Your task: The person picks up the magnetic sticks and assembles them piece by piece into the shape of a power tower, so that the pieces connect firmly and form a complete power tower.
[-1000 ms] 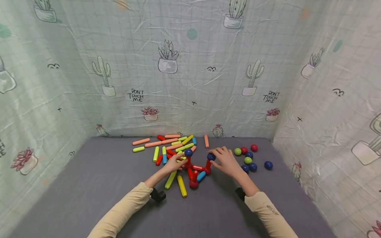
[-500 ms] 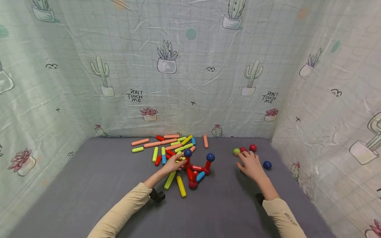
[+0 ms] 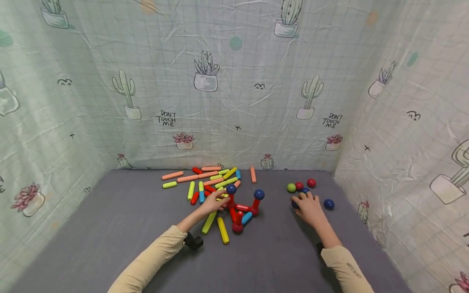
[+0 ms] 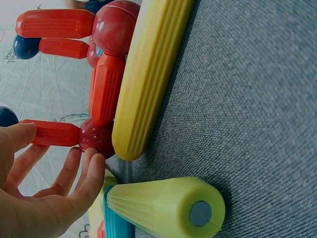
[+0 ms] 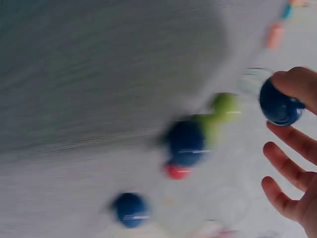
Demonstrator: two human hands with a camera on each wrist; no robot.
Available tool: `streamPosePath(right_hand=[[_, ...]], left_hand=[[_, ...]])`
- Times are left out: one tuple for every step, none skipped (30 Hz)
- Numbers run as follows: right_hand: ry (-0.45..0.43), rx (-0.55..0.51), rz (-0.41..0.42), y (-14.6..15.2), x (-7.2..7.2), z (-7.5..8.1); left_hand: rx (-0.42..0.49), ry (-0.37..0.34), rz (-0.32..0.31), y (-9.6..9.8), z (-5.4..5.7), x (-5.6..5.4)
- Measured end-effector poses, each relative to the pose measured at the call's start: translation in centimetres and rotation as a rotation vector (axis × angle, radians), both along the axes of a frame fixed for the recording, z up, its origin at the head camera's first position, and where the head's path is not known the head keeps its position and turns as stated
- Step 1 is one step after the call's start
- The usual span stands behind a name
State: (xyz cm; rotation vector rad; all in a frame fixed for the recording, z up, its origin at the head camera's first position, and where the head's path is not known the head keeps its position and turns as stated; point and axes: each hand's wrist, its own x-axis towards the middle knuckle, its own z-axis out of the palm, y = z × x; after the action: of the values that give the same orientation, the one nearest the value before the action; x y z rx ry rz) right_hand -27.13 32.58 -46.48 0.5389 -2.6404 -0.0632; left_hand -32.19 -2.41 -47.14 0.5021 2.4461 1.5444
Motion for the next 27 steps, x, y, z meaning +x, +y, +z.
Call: streamPosePath(right_hand=[[0.034, -0.017, 0.016, -0.7, 0.1, 0.6], [0.068, -0.034, 0.037, -1.4, 0.3, 1.3], [0.105, -0.052, 0.067, -2.3, 0.5, 2.1], [0.138, -0.067, 0.104, -3.3, 0.8, 2.9], [0.161, -0.086, 0.15, -4.3, 1.1, 3.6], [0.177, -0.101, 0.197, -5.4, 1.4, 4.3], [0.179, -0.111, 0.24, -6.5, 1.7, 4.9], [0.181, -0.11, 0.281, -7.5, 2.0, 5.3], [0.177, -0.108, 0.318, -8.5, 2.3, 5.6], [0.166, -0.104, 0.348, -9.4, 2.5, 5.8], [0.151, -0.097, 0.37, -10.3, 2.7, 5.8], [0.14, -0.083, 0.385, -11.0, 2.8, 5.8], [0.127, -0.071, 0.396, -11.7, 2.9, 5.7], [0.11, -0.066, 0.409, -12.4, 3.0, 5.6], [0.095, -0.055, 0.416, -12.9, 3.0, 5.4], [0.081, -0.04, 0.422, -13.4, 3.0, 5.2], [0.069, -0.026, 0.426, -13.7, 3.0, 4.9], [0.061, -0.018, 0.429, -14.0, 3.0, 4.6], [0.051, -0.015, 0.433, -14.1, 3.0, 4.4], [0.044, -0.015, 0.436, -14.3, 2.9, 4.2], [0.042, -0.016, 0.437, -14.3, 2.9, 4.0], [0.041, -0.024, 0.44, -14.3, 2.9, 3.9], [0.046, -0.034, 0.445, -14.3, 2.9, 3.8], [0.046, -0.049, 0.45, -14.3, 2.9, 3.8], [0.047, -0.058, 0.452, -14.2, 2.9, 3.8], [0.05, -0.059, 0.451, -14.1, 2.9, 3.7], [0.051, -0.065, 0.45, -14.1, 2.9, 3.7]], left_hand=[[0.0, 0.003, -0.001, 0.0, 0.0, 0.0], [0.003, 0.004, -0.002, 0.0, 0.0, 0.1], [0.003, 0.007, -0.004, -0.1, 0.0, 0.1], [0.004, 0.005, -0.003, -0.1, 0.0, 0.1], [0.004, 0.007, -0.004, -0.1, 0.1, 0.2], [0.004, 0.006, -0.002, -0.1, 0.1, 0.2], [0.004, 0.006, -0.001, -0.1, 0.0, 0.2], [0.003, 0.002, 0.001, -0.1, 0.1, 0.2], [0.0, 0.0, 0.004, -0.1, 0.1, 0.2], [-0.002, -0.004, 0.007, -0.1, 0.1, 0.2], [-0.004, -0.002, 0.007, 0.0, 0.1, 0.2], [-0.006, -0.004, 0.009, 0.0, 0.1, 0.2], [-0.008, 0.0, 0.007, 0.0, 0.0, 0.2], [-0.009, 0.0, 0.008, 0.0, 0.0, 0.2], [-0.009, 0.0, 0.009, 0.0, 0.1, 0.2], [-0.01, 0.002, 0.007, 0.0, 0.1, 0.2], [-0.01, 0.003, 0.005, 0.0, 0.1, 0.2], [-0.009, 0.004, 0.0, -0.1, 0.1, 0.2], [-0.008, 0.009, -0.008, -0.2, 0.1, 0.3], [-0.005, 0.012, -0.013, -0.3, 0.1, 0.3], [-0.005, 0.026, -0.022, -0.5, 0.0, 0.3], [-0.004, 0.045, -0.033, -0.7, 0.0, 0.3], [-0.004, 0.073, -0.043, -1.0, 0.0, 0.3], [-0.005, 0.101, -0.05, -1.3, 0.0, 0.4], [-0.01, 0.13, -0.054, -1.6, 0.1, 0.5], [-0.028, 0.163, -0.055, -1.9, 0.1, 0.6], [-0.05, 0.201, -0.062, -2.3, 0.2, 0.7]])
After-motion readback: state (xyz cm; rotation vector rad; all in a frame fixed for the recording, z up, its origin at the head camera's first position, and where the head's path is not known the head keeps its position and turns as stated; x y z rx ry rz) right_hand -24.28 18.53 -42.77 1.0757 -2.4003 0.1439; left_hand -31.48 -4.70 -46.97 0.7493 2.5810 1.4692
